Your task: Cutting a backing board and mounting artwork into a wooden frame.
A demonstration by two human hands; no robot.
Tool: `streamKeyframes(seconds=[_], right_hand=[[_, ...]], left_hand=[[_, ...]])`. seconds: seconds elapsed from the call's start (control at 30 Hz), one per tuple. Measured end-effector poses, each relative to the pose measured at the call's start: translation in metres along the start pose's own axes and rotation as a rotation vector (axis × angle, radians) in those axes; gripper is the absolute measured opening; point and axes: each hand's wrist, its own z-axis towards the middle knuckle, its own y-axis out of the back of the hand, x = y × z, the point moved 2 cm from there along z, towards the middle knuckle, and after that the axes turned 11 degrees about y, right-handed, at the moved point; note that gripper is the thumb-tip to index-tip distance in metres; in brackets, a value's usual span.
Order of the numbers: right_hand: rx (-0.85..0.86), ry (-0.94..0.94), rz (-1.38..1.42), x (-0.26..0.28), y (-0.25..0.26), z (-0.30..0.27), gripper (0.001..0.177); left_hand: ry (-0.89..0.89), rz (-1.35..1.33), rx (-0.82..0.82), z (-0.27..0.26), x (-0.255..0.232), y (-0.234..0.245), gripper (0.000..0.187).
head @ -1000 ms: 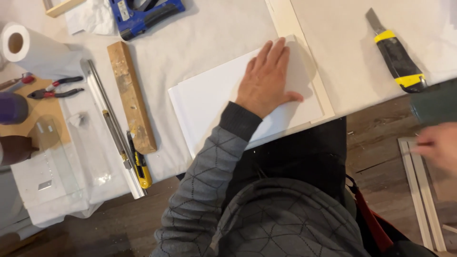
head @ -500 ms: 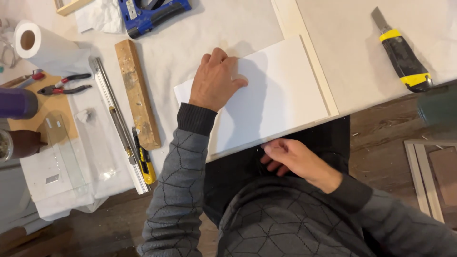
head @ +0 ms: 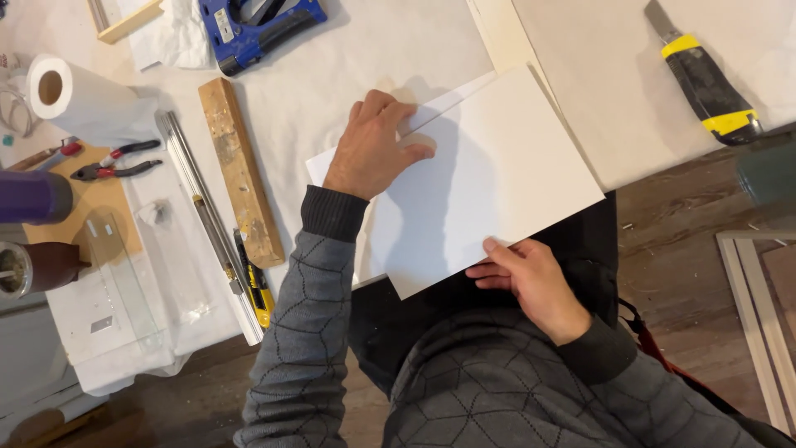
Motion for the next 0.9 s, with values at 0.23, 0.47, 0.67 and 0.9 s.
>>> streamKeyframes(seconds=[0.23,0.47,0.67,0.9], right_hand=[[-0.015,-0.025,0.153,0.002,-0.016,-0.003,0.042],[0.048,-0.045,0.111,0.006,-0.025,-0.006,0.034],[0.118,0.053,0.093,0.007,-0.019,-0.009,0.031],[0.173,0.135,-0.527,0.024,0.018,0.0,0.035]], left_hand=[[0.033,0.188,-0.026,0.003,-0.017,0.008,0.061],[0.066,0.19,0.076,0.0,-0.015,0.007,0.058],[0.151,0.008,0.188,-0.003,-0.016,0.022,0.045],[0.246,-0.197,0.317,-0.005,0.016,0.033,0.039]])
